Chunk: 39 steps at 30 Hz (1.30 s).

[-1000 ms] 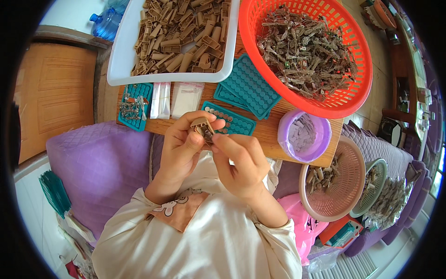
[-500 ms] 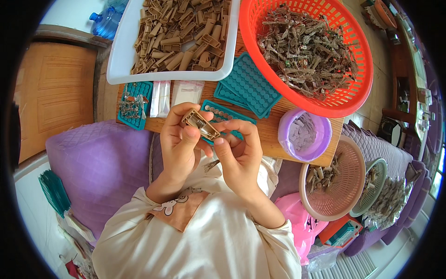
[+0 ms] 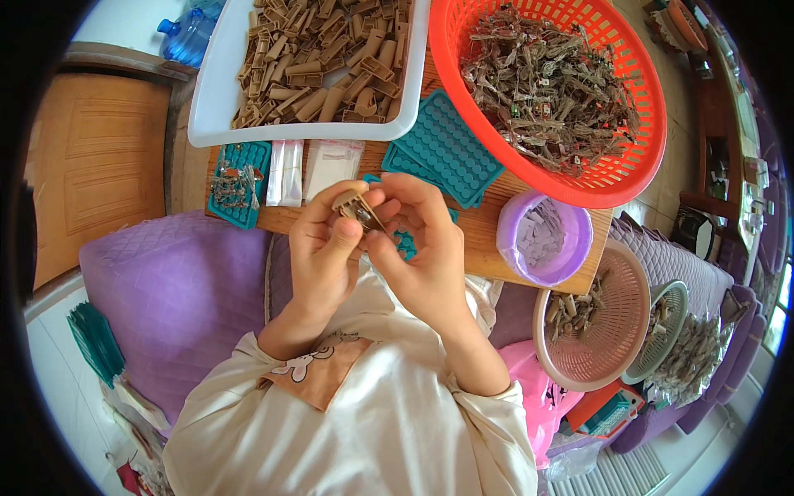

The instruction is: The person assembles small metal components into plastic housings by hand, then places the assembled units into sorting trays.

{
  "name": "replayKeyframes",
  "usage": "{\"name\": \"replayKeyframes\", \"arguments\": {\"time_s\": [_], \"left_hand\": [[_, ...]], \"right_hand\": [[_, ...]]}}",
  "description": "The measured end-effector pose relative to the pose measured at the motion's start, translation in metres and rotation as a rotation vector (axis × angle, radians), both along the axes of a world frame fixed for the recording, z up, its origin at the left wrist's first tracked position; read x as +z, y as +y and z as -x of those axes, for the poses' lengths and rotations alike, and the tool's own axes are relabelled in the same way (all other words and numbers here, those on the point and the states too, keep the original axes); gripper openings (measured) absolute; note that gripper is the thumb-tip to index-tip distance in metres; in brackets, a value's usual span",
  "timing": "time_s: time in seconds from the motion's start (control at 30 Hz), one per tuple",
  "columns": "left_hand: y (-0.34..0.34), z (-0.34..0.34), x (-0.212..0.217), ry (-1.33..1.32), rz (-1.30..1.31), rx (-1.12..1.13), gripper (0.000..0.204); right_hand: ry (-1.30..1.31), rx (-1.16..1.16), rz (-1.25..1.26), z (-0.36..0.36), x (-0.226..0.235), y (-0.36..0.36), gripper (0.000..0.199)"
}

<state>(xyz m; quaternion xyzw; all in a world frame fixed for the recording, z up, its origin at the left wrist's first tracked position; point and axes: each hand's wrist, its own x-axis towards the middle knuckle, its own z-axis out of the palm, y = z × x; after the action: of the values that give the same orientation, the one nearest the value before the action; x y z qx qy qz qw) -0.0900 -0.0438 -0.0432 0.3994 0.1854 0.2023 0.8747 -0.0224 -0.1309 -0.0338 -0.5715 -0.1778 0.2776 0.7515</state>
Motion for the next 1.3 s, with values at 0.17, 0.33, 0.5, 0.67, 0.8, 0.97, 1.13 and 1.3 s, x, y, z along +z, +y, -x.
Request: {"name": "replayKeyframes", "arguments": {"time_s": [0.17,0.33,0.5,0.67,0.8,0.97,1.13,1.3], "left_hand": [[-0.001,0.002,-0.004,0.04,-0.159,0.001,0.03],[0.01,0.006,0.009,0.023,-0.132,-0.023,0.034],[0.04,0.012,0.002,0.148,-0.079,0.03,0.048],[0.042,0.023,-0.01,0.203,0.073,-0.118,0.042],[0.035,0.025,-0.015,0.231,0.093,-0.198,0.048],[0.031,0.027,-0.018,0.267,0.133,-0.281,0.047],[0.028,0.028,-0.019,0.288,0.113,-0.317,0.045],[0.017,0.026,-0.021,0.253,0.038,-0.301,0.038]], "right_hand": [[-0.222,0.051,0.242,-0.009,-0.003,0.009,0.029],[-0.261,0.17,0.142,-0.021,-0.008,-0.001,0.03],[-0.441,0.052,0.505,-0.016,-0.028,-0.025,0.023],[-0.939,-0.077,0.67,-0.01,-0.058,-0.021,0.024],[-1.033,-0.033,0.722,-0.01,-0.069,-0.017,0.024],[-1.031,0.031,0.681,-0.014,-0.072,-0.014,0.02],[-0.83,-0.126,0.524,-0.004,-0.053,-0.014,0.02],[-0.929,-0.127,0.276,0.012,-0.023,-0.006,0.023]]}}
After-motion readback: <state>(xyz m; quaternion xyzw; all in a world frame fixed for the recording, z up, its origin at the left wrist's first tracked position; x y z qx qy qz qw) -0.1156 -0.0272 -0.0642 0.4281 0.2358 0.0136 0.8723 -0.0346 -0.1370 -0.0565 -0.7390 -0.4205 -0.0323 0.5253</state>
